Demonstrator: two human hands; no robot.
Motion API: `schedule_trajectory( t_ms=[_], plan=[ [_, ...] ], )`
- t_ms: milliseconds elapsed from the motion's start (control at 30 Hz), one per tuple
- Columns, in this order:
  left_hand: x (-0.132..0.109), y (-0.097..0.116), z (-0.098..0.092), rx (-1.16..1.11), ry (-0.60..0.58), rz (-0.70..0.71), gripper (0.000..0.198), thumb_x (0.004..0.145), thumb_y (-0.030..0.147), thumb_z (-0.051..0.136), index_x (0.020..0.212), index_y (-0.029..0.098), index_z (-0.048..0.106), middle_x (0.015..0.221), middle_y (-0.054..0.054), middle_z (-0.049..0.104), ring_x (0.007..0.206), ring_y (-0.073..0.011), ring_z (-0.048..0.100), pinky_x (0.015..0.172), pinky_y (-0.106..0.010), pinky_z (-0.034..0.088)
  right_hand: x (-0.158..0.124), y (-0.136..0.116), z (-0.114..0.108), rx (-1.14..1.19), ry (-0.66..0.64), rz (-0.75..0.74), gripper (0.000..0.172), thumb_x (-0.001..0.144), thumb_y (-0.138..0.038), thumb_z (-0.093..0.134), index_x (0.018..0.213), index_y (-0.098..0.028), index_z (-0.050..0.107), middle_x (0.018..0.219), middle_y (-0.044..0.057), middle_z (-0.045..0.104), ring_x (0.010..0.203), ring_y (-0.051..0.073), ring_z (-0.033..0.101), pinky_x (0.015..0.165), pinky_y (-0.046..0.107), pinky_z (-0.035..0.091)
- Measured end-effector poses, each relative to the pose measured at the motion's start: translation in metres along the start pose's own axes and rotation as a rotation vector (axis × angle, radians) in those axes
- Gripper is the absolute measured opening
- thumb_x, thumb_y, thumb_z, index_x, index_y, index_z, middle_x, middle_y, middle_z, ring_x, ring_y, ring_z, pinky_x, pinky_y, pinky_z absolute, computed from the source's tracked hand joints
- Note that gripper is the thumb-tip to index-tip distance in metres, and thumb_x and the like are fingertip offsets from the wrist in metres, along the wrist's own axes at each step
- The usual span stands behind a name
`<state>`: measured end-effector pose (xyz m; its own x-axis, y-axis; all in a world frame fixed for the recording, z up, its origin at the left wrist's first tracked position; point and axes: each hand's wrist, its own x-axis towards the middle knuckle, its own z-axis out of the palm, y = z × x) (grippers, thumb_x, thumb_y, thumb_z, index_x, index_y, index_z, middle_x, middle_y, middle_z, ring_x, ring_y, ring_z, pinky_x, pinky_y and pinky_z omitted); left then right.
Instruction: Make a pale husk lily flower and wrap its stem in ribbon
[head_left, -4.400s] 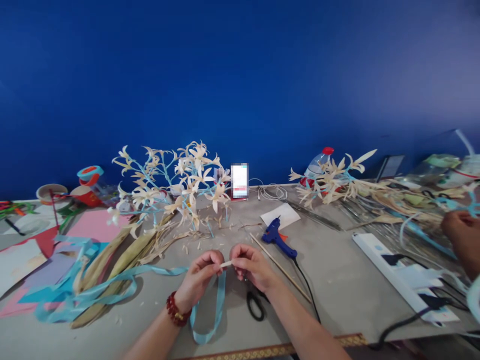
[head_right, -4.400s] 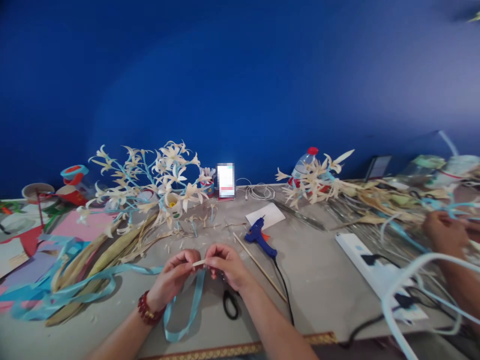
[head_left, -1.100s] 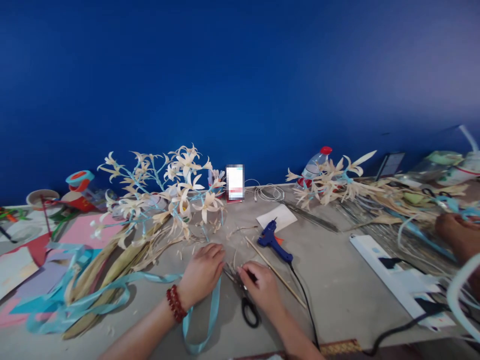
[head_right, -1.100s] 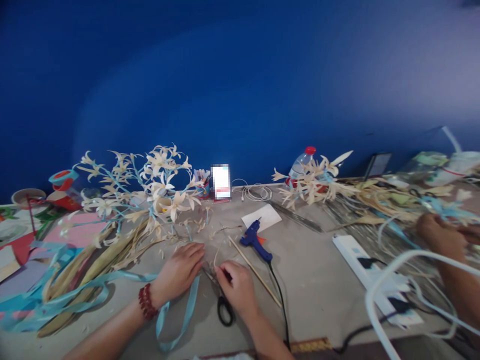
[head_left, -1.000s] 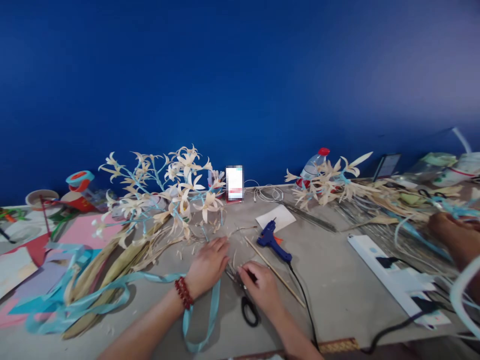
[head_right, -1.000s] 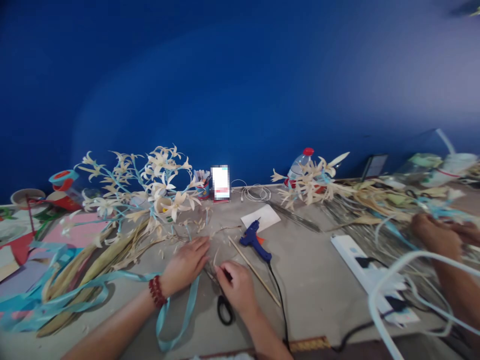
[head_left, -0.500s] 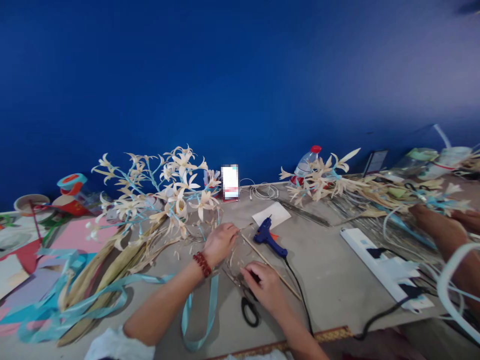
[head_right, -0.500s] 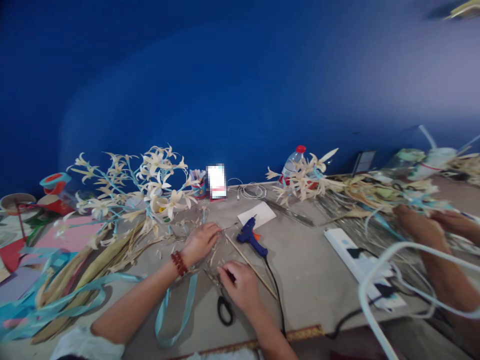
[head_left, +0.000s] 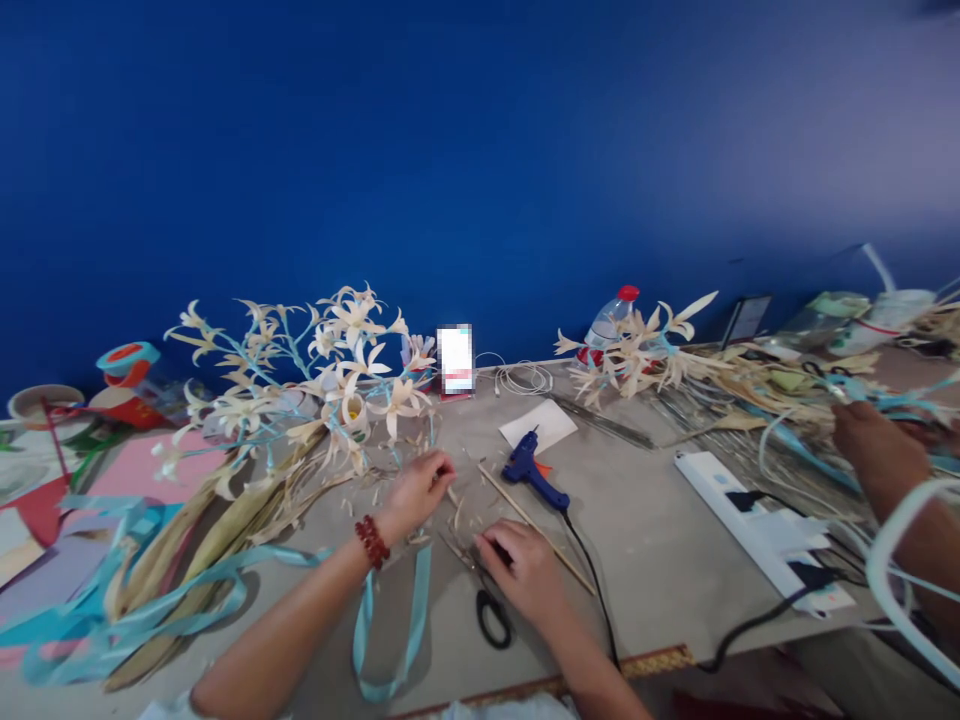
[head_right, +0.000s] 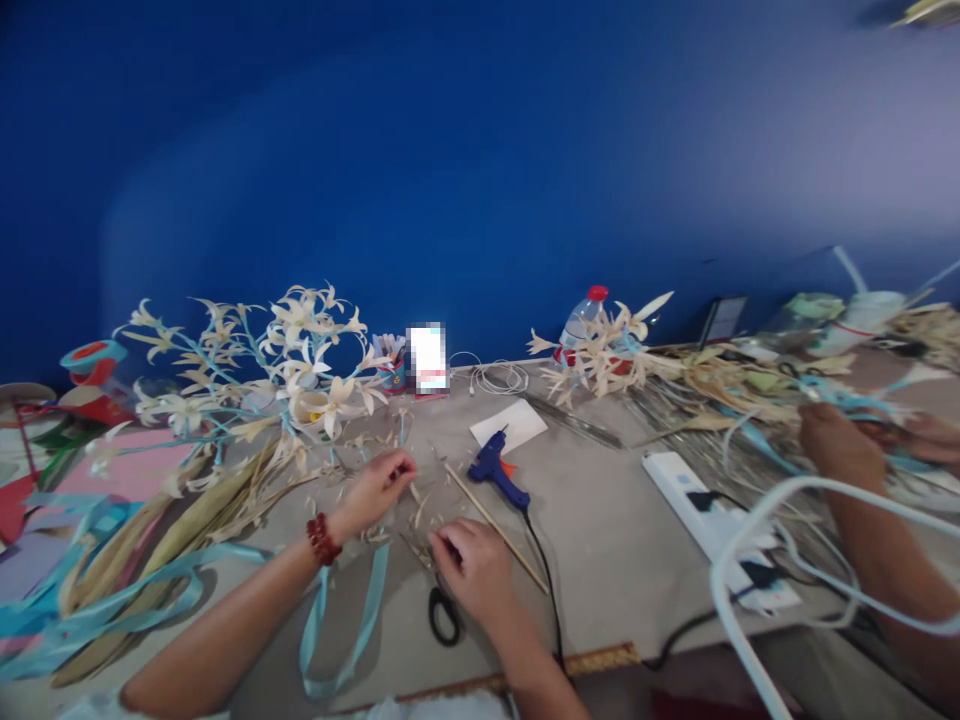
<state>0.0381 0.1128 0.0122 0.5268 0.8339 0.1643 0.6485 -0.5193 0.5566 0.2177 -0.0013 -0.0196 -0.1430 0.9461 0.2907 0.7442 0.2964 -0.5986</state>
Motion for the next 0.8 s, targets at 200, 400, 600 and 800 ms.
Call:
schedule_trajectory(
  t_ms=[200,400,600,800],
  plan=[
    [-0.041,-0.004,-0.014,-0.094,-0.089,0.015,0.019,0.091,0.023,0.049,0.093,0.022,0.068,0.089,-0.003,0.07,0.087,-0.0174,0.063,0.08,-0.029,0.049,-0.005,-0.015,-0.01,-0.098,-0.162,-0.071,0.029,0.08,-0.032,0.071,0.106,-0.023,0.062,0.105,0.007,0.066,0.097,0.026,0.058,0.084,0.036,0.045],
    [-0.031,0.007,-0.007,-0.046,-0.032,0.135,0.031,0.086,0.007,0.046,0.1,0.022,0.069,0.096,-0.005,0.069,0.095,-0.0195,0.061,0.086,-0.032,0.049,-0.02,-0.019,-0.014,-0.199,-0.226,-0.05,0.026,0.077,-0.013,0.065,0.102,-0.022,0.062,0.101,0.006,0.063,0.095,0.026,0.056,0.083,0.037,0.046],
    [-0.042,-0.005,-0.019,-0.097,0.065,0.042,0.026,0.091,0.013,0.043,0.105,0.021,0.063,0.101,-0.006,0.067,0.094,-0.0194,0.062,0.085,-0.034,0.049,-0.031,-0.005,-0.03,-0.229,-0.26,-0.041,0.032,0.072,-0.002,0.055,0.096,-0.022,0.063,0.095,0.005,0.064,0.091,0.024,0.059,0.083,0.037,0.045],
    [-0.078,-0.013,-0.026,-0.138,0.082,-0.111,0.016,0.091,0.018,0.045,0.096,0.021,0.06,0.089,-0.004,0.064,0.078,-0.018,0.062,0.073,-0.03,0.05,-0.021,0.005,-0.046,-0.285,-0.232,0.001,0.018,0.079,-0.009,0.056,0.091,-0.021,0.063,0.091,0.007,0.065,0.087,0.025,0.06,0.079,0.037,0.046]
  ],
)
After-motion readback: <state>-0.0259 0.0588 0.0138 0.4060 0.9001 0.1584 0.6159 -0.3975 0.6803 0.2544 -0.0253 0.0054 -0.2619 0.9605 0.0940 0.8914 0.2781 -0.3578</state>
